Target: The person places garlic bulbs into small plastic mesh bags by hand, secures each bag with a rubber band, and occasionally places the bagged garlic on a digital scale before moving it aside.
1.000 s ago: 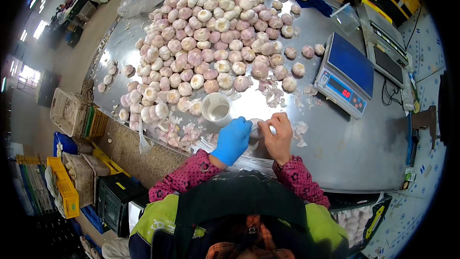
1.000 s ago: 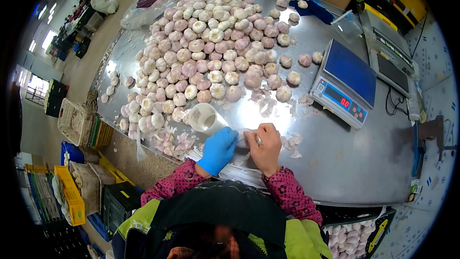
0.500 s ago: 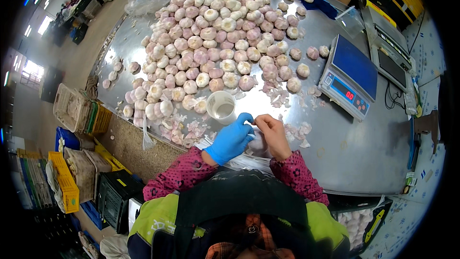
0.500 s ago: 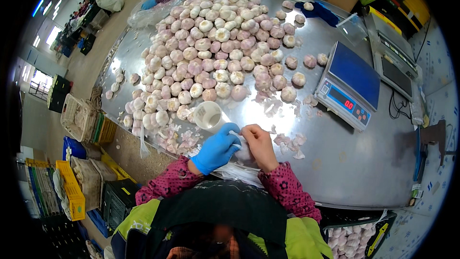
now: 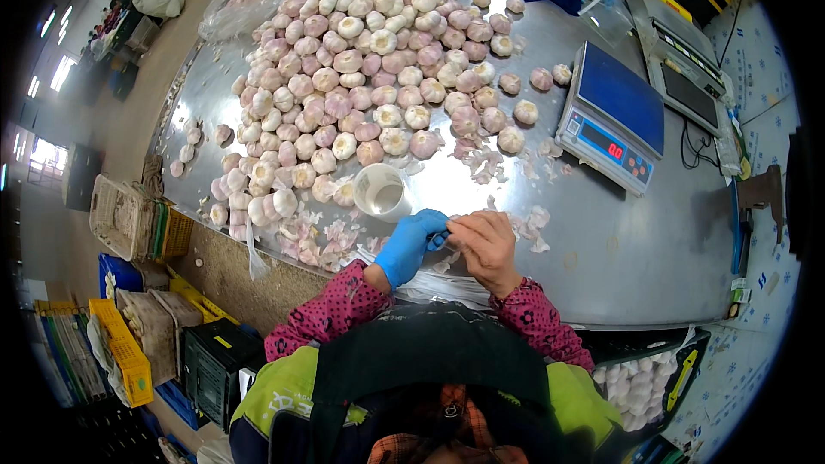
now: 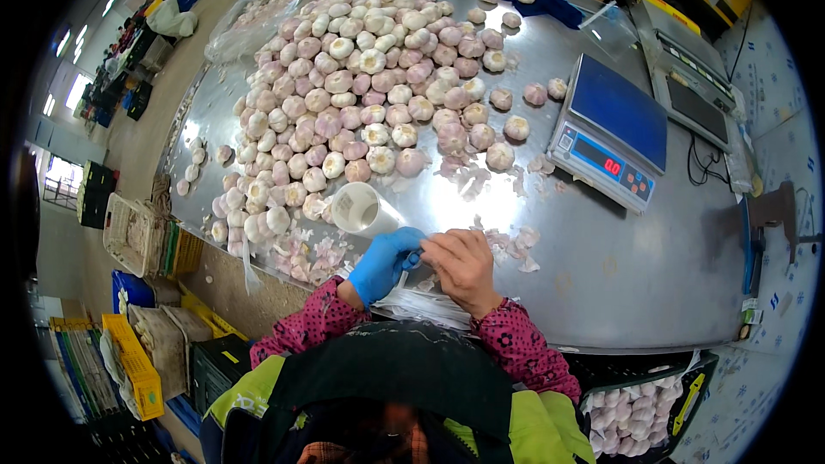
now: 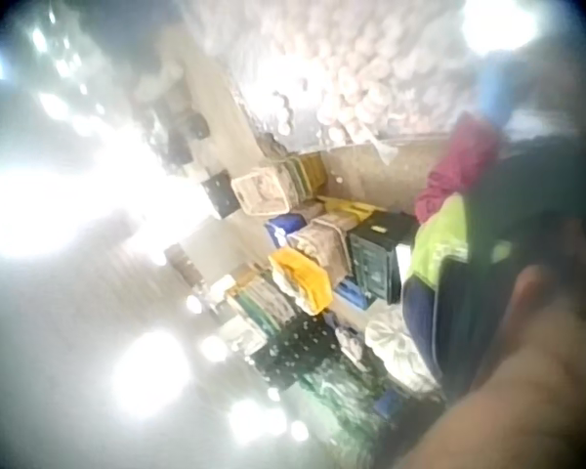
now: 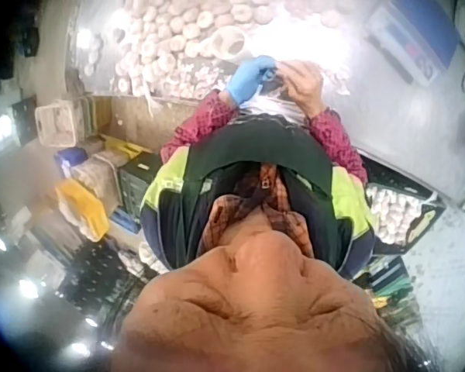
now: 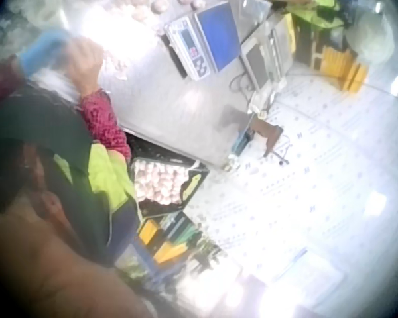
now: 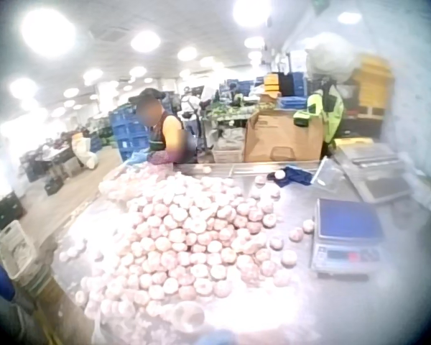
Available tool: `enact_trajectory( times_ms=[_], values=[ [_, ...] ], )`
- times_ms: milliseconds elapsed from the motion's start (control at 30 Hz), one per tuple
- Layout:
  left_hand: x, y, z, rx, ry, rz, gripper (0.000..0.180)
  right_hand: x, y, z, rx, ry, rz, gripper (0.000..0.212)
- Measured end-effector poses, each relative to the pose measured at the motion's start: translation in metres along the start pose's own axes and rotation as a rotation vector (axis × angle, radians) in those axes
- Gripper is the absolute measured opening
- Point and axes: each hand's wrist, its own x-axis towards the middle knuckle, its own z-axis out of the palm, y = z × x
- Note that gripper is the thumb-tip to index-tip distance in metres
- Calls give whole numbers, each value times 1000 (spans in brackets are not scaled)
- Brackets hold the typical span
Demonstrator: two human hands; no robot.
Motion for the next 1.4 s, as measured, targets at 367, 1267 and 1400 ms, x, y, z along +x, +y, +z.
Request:
enact_trajectory(
  times_ms=[367,1267,1400],
  values=[
    [10,-32,20,615,126,571,13,-35,19,0,-96,217,320,17],
    [-13,-8,27,439,99,419,15,-142,-33,-201,-574,1015,699,7],
    [-37,-5,-2,370,322,393,15,-82,-9,-82,-178,103,549,6]
  ],
)
